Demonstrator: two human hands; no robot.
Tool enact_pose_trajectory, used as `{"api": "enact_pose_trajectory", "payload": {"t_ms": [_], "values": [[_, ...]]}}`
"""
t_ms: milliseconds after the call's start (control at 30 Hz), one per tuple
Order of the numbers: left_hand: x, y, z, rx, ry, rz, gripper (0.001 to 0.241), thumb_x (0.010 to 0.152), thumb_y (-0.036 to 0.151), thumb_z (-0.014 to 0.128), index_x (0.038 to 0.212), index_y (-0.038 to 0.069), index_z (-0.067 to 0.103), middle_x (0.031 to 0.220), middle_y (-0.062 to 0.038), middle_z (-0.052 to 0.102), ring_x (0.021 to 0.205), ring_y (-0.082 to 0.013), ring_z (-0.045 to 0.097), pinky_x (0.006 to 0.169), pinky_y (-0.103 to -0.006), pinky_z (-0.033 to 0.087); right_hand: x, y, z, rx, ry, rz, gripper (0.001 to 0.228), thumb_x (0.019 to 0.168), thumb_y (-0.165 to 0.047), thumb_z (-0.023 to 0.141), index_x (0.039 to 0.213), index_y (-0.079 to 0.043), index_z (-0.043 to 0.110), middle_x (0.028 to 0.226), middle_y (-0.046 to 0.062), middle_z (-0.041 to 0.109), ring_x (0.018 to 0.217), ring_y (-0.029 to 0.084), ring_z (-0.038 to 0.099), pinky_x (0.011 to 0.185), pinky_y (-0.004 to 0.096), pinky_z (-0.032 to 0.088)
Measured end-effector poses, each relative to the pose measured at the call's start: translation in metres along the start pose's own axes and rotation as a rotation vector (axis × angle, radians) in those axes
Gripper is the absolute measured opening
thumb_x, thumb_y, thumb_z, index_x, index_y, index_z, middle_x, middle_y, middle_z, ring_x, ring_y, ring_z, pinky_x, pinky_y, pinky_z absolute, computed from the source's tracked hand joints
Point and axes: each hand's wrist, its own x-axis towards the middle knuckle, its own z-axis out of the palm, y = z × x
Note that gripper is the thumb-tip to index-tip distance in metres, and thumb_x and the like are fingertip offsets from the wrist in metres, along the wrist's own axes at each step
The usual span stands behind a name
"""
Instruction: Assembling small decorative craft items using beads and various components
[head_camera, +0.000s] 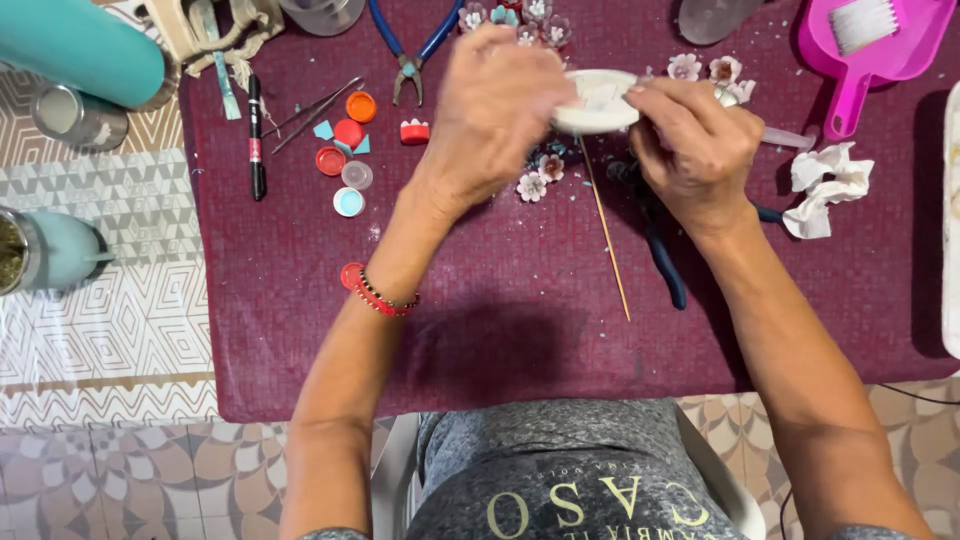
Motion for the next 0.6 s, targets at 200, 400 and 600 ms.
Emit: {"api": "enact_pose_trajectory", "payload": {"t_ms": [200, 400, 600], "values": [[0.022, 0.027, -0.009, 0.072, 0.075, -0.082, 0.054, 0.112, 0.033, 0.031, 0.090, 0.010, 0.075, 0.105, 0.000, 0.071, 0.110, -0.0257, 0.059, 0.112, -0.0510, 0.021, 0.006, -0.001, 0.000, 0.055, 0.075, -0.011, 0.012, 0.095, 0.010, 0.079, 0.106, 0.006, 0.078, 0.104, 0.021, 0.078, 0.081, 0.029, 0.075, 0.065, 0.034, 0.056], [0.030, 0.013, -0.002, 0.015, -0.104, -0.068, 0.023, 0.107, 0.021, 0.068, 0.125, 0.007, 0.066, 0.114, -0.006, 0.072, 0.106, -0.0291, 0.058, 0.094, -0.0456, 0.039, 0.014, 0.005, -0.008, 0.199, 0.086, 0.242, 0.010, 0.098, 0.018, 0.068, 0.106, 0.014, 0.074, 0.103, 0.025, 0.075, 0.091, 0.038, 0.070, 0.085, 0.045, 0.053], [0.040, -0.055, 0.079, 0.219, -0.040, -0.453, 0.021, 0.099, 0.009, 0.059, 0.079, 0.007, 0.054, 0.065, -0.004, 0.052, 0.054, -0.0205, 0.051, 0.051, -0.0379, 0.042, -0.002, 0.067, -0.016, 0.354, -0.071, 0.570, 0.025, 0.101, 0.016, 0.069, 0.125, 0.010, 0.073, 0.115, 0.022, 0.076, 0.096, 0.025, 0.073, 0.083, 0.033, 0.063]]}}
